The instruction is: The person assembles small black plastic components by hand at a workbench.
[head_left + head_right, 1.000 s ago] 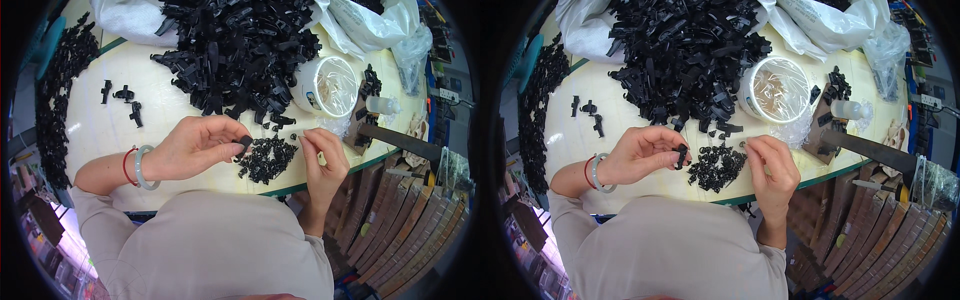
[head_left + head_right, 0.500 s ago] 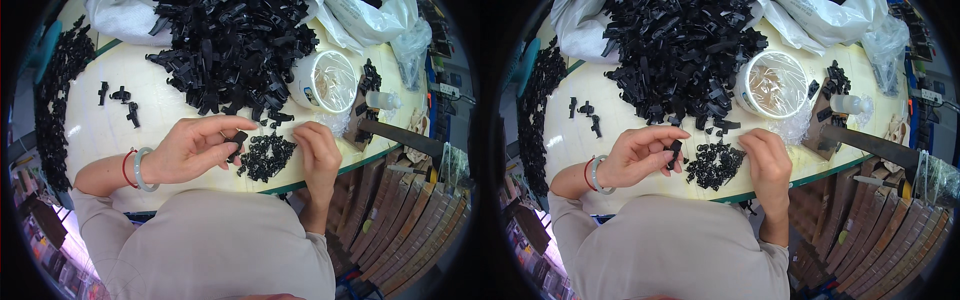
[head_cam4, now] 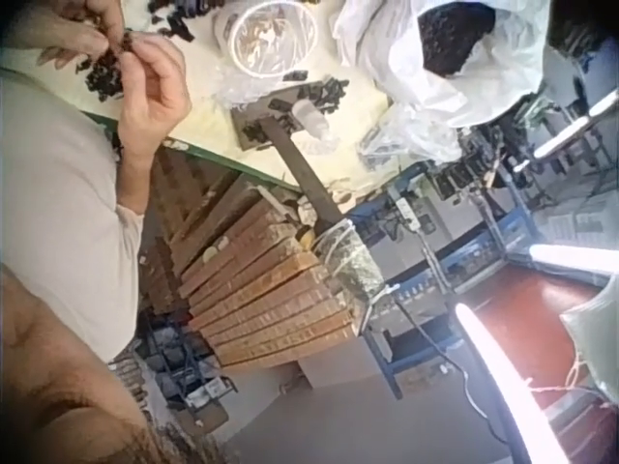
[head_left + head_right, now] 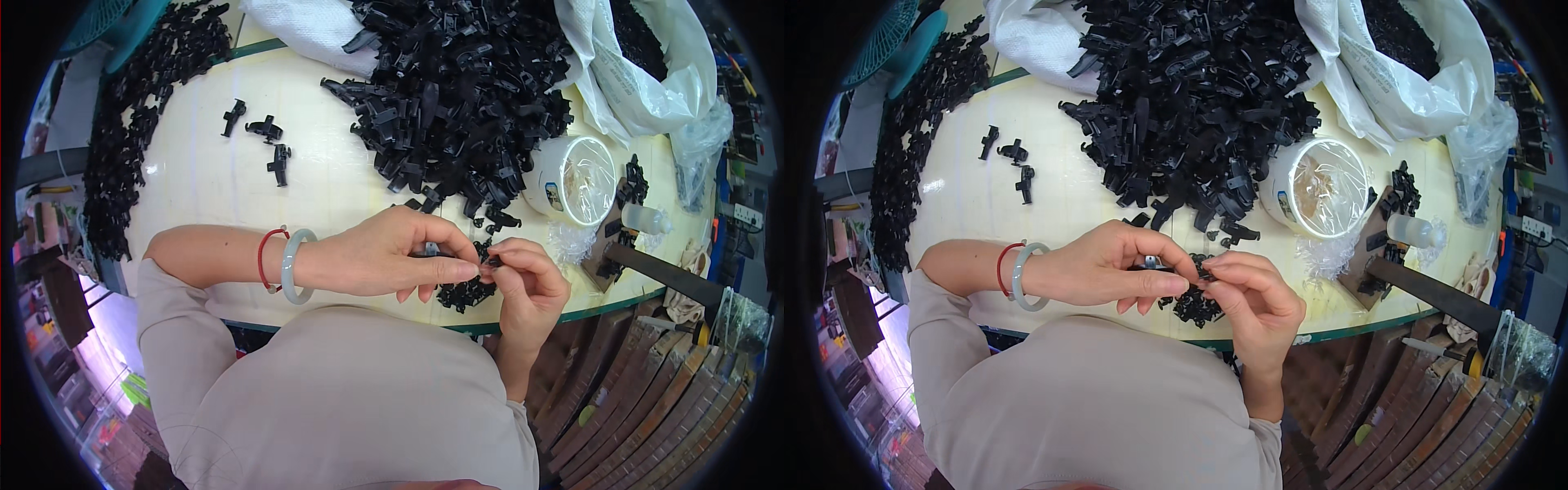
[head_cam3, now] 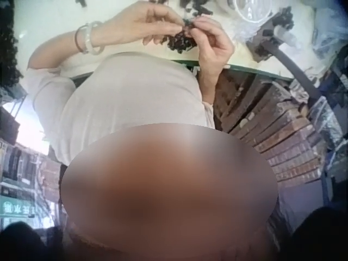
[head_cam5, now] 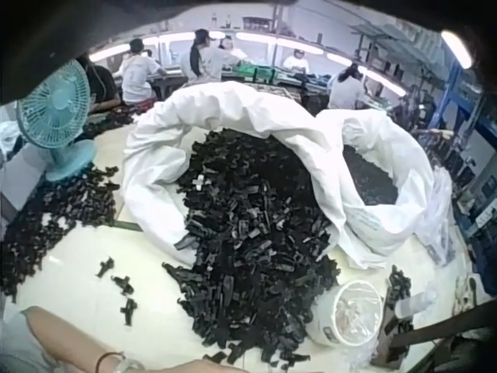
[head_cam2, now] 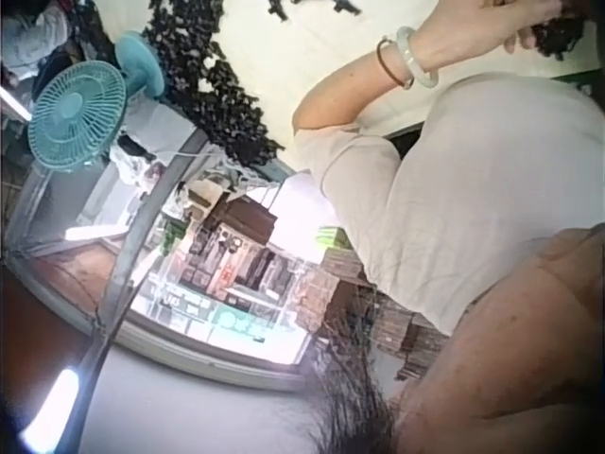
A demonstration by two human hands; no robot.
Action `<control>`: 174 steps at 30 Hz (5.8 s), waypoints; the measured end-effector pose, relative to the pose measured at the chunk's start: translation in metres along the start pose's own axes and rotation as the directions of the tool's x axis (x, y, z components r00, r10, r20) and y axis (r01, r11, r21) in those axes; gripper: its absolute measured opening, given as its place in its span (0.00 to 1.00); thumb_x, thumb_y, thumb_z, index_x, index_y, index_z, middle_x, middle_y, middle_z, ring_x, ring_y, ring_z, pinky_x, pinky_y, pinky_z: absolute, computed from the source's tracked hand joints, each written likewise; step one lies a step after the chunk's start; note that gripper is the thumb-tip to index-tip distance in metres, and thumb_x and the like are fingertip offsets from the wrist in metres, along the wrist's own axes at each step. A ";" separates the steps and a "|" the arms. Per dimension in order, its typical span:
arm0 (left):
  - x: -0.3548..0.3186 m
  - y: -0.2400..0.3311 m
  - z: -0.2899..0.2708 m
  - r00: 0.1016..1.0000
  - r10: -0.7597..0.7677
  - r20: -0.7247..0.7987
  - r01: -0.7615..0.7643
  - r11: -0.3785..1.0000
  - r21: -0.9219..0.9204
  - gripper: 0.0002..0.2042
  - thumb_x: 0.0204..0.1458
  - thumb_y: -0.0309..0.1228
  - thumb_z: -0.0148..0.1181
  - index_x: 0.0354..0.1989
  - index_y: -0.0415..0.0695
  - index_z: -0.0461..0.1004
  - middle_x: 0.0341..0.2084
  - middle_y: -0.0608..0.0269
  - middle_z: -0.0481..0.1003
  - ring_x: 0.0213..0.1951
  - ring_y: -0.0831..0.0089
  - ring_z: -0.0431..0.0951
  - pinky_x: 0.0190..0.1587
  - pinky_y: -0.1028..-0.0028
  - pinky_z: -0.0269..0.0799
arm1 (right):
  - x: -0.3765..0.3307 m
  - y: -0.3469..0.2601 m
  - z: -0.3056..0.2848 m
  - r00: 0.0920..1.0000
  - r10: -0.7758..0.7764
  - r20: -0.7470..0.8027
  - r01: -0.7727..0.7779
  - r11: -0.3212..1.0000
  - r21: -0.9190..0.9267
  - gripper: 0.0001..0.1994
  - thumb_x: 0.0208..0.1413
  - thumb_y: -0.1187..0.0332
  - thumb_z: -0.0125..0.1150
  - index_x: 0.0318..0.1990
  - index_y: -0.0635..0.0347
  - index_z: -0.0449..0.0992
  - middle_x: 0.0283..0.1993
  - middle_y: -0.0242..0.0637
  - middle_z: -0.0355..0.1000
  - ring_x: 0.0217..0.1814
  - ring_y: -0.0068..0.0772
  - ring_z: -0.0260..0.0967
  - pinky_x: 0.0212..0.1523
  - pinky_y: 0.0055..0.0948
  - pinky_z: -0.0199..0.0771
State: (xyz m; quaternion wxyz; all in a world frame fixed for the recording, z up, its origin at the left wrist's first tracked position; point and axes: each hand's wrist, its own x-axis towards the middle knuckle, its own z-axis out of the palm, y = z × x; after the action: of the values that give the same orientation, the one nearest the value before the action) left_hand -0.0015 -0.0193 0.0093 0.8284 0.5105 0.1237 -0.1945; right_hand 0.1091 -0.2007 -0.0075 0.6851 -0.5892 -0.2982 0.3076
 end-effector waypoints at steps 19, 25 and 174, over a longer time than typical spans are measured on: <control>-0.001 -0.006 -0.009 0.995 0.062 -0.073 -0.062 0.998 -0.004 0.10 0.57 0.33 0.53 0.35 0.38 0.76 0.25 0.66 0.74 0.19 0.86 0.69 0.18 0.86 0.62 | 0.003 0.000 0.020 0.993 -0.107 0.041 0.113 0.971 -0.213 0.13 0.43 0.85 0.61 0.40 0.70 0.75 0.39 0.44 0.70 0.35 0.26 0.69 0.33 0.20 0.70; 0.001 -0.003 -0.013 0.995 -0.081 0.050 0.088 0.985 -0.147 0.10 0.57 0.33 0.52 0.35 0.39 0.75 0.25 0.67 0.73 0.19 0.87 0.67 0.17 0.86 0.59 | 0.008 -0.001 0.010 0.990 -0.037 0.137 0.072 0.962 -0.262 0.10 0.46 0.86 0.58 0.38 0.70 0.76 0.38 0.41 0.70 0.34 0.26 0.71 0.34 0.20 0.73; -0.014 -0.015 -0.017 0.740 0.663 -0.108 -0.074 0.241 0.968 0.14 0.39 0.25 0.66 0.37 0.38 0.74 0.26 0.63 0.69 0.23 0.71 0.72 0.25 0.75 0.70 | -0.004 -0.005 -0.014 0.985 0.161 -0.058 -0.116 0.876 0.469 0.09 0.53 0.81 0.52 0.42 0.74 0.71 0.42 0.51 0.67 0.34 0.33 0.74 0.35 0.26 0.78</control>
State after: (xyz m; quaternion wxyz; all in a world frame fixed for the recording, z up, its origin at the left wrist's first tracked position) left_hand -0.0212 -0.0078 -0.0045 0.3436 0.9280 0.0718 0.1247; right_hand 0.1179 -0.2131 -0.0046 0.7955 -0.4423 -0.1401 0.3899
